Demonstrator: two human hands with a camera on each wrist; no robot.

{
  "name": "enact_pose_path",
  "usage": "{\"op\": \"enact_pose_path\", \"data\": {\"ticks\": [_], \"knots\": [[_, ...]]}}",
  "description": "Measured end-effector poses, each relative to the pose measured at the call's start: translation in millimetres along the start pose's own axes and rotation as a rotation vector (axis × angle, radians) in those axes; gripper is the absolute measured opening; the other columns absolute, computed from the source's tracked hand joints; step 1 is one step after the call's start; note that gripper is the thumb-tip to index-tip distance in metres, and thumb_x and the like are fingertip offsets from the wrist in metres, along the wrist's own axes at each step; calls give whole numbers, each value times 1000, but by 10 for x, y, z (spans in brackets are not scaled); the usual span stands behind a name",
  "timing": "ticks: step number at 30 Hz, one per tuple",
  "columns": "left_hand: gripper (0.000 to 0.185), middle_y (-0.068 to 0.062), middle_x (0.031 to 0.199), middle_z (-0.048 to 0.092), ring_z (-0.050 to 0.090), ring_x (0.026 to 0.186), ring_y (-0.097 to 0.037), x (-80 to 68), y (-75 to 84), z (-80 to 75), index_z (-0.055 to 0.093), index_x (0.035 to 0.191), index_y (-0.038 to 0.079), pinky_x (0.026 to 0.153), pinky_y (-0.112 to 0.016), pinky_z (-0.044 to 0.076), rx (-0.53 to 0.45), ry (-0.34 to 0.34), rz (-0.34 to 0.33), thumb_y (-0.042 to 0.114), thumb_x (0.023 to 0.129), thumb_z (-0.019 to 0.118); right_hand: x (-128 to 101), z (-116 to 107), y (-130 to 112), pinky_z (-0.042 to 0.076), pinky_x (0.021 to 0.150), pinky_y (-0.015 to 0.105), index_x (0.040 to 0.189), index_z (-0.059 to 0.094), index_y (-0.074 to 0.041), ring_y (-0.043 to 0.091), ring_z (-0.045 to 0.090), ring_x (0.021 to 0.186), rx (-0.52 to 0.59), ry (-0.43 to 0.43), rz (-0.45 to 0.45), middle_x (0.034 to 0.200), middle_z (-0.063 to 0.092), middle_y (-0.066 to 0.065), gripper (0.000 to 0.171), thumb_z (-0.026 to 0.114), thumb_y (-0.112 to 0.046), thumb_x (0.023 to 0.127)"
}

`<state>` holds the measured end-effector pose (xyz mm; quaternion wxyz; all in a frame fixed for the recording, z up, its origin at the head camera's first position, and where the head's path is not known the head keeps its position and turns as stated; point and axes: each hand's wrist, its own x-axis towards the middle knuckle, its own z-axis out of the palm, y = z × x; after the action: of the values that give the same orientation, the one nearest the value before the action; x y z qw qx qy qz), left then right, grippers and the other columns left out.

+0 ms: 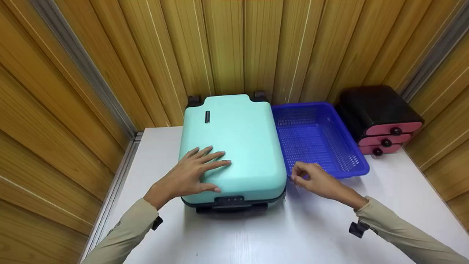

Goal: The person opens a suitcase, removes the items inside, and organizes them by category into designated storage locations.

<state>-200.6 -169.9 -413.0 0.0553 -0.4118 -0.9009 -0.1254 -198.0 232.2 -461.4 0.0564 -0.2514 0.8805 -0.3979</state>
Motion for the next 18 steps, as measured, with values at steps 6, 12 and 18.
{"op": "enact_pose_path", "data": {"ticks": [6, 12, 18], "knots": [[71, 2, 153, 45, 35, 145, -35, 9, 8, -3, 47, 145, 36, 116, -62, 25, -3, 21, 13, 62, 82, 67, -56, 123, 108, 57, 65, 27, 96, 65, 1, 20, 65, 79, 97, -153, 105, 89, 68, 14, 9, 58, 1, 89], [69, 3, 152, 46, 35, 145, -33, 2, 10, 11, 49, 143, 35, 117, -61, 25, 4, 31, 9, 63, 82, 67, -103, 297, 208, 61, 70, 34, 106, 61, 10, 33, 67, 90, 190, -233, 175, 100, 67, 25, 22, 62, -4, 89], [69, 6, 153, 44, 34, 146, -29, -12, 21, 28, 48, 144, 38, 115, -65, 24, 16, 33, -20, 64, 82, 66, -150, 475, 278, 61, 71, 41, 118, 55, 14, 47, 67, 95, 390, -299, 237, 110, 64, 35, 33, 63, -4, 91]]}}
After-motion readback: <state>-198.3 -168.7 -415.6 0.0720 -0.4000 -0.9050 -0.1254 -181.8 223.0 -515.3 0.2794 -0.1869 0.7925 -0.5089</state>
